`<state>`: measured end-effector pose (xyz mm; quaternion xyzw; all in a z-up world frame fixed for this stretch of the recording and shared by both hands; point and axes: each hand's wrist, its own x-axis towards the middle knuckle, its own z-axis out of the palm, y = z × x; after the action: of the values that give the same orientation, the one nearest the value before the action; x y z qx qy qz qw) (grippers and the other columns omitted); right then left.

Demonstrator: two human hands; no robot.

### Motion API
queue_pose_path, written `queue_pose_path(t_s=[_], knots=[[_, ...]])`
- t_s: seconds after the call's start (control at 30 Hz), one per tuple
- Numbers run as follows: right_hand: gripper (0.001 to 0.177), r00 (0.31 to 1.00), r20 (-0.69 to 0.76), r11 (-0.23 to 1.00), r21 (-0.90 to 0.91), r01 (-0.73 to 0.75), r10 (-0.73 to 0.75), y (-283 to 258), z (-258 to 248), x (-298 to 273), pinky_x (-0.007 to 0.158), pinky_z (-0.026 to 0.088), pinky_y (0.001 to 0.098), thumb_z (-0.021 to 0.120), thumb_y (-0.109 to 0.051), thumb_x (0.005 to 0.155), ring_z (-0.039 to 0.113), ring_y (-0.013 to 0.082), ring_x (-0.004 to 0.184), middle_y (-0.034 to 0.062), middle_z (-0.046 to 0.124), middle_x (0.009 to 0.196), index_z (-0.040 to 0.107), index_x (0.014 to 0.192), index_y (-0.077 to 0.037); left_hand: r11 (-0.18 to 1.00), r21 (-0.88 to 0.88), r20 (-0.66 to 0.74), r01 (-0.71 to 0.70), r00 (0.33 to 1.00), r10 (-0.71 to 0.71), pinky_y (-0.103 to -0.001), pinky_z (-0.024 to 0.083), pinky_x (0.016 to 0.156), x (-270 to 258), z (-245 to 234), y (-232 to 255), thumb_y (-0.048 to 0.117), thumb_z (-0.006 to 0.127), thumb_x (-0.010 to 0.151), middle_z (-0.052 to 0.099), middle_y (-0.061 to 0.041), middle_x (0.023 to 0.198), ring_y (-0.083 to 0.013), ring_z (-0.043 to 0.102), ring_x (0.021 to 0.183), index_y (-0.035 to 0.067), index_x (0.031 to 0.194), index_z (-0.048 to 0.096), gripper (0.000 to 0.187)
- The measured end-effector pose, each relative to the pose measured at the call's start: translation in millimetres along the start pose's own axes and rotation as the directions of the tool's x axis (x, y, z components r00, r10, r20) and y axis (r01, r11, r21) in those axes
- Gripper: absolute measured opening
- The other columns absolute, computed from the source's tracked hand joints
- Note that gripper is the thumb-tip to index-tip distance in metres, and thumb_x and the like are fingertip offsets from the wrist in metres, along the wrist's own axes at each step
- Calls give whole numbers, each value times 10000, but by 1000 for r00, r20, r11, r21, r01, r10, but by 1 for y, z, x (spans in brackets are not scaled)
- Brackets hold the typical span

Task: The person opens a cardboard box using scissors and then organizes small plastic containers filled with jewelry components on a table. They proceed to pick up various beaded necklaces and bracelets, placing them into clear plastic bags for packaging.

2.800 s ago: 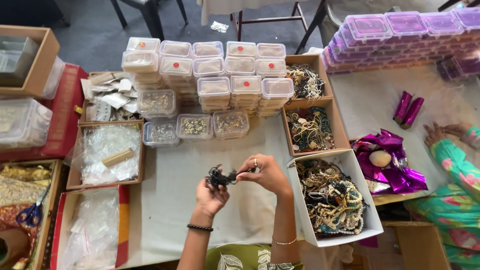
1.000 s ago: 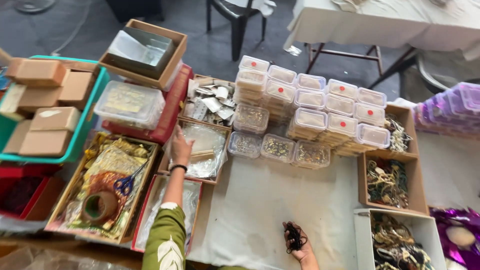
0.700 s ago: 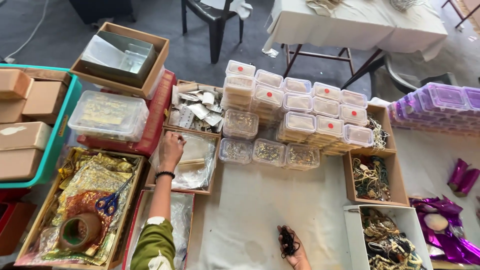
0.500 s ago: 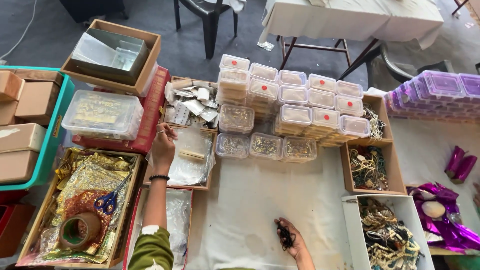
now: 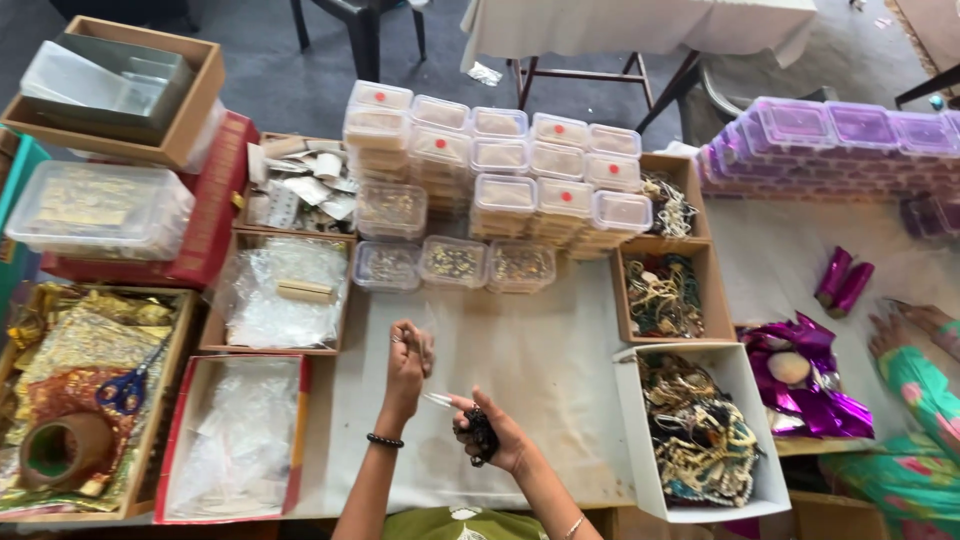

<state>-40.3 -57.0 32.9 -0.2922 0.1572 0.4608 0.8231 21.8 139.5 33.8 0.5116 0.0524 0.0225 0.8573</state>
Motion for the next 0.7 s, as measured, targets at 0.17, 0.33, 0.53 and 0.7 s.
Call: queue_pose_path(t_s=[0.17,0.33,0.53,0.7], knots=[[497,997,-78,995,101,-4,12,7,-64,-3,450,334,206,723,-333,949,449,64,549,-82,577,742,629,1384,-111,984,-93,127,149,983,-136,-202,301,499,-38,32,-23,294,457,1097,452,39,801,-44,374,600,161,1114,434,136],[234,941,-331,998,-17,67,-69,4,-82,-5,451,374,253,833,-281,872,517,92,568,-43,589,738,651,964,-166,995,-90,-78,43,996,-50,-222,356,542,-44,24,-55,269,452,1100,507,2,836,-74,422,622,147,1147,442,131],[253,891,-428,988,-76,134,-154,-1,-118,-2,426,376,272,858,-323,810,554,94,561,-56,608,706,666,894,-182,249,968,-154,39,874,462,-459,424,890,-74,47,-44,292,811,821,571,-136,1168,-313,509,1090,85,1166,561,474],[292,874,-452,983,-105,149,-181,-10,-120,8,419,370,278,868,-376,782,535,102,525,-47,585,671,670,859,-175,141,958,221,-249,956,192,-455,446,878,-93,82,-38,306,853,728,637,-50,1130,-282,554,1090,128,1089,653,449]])
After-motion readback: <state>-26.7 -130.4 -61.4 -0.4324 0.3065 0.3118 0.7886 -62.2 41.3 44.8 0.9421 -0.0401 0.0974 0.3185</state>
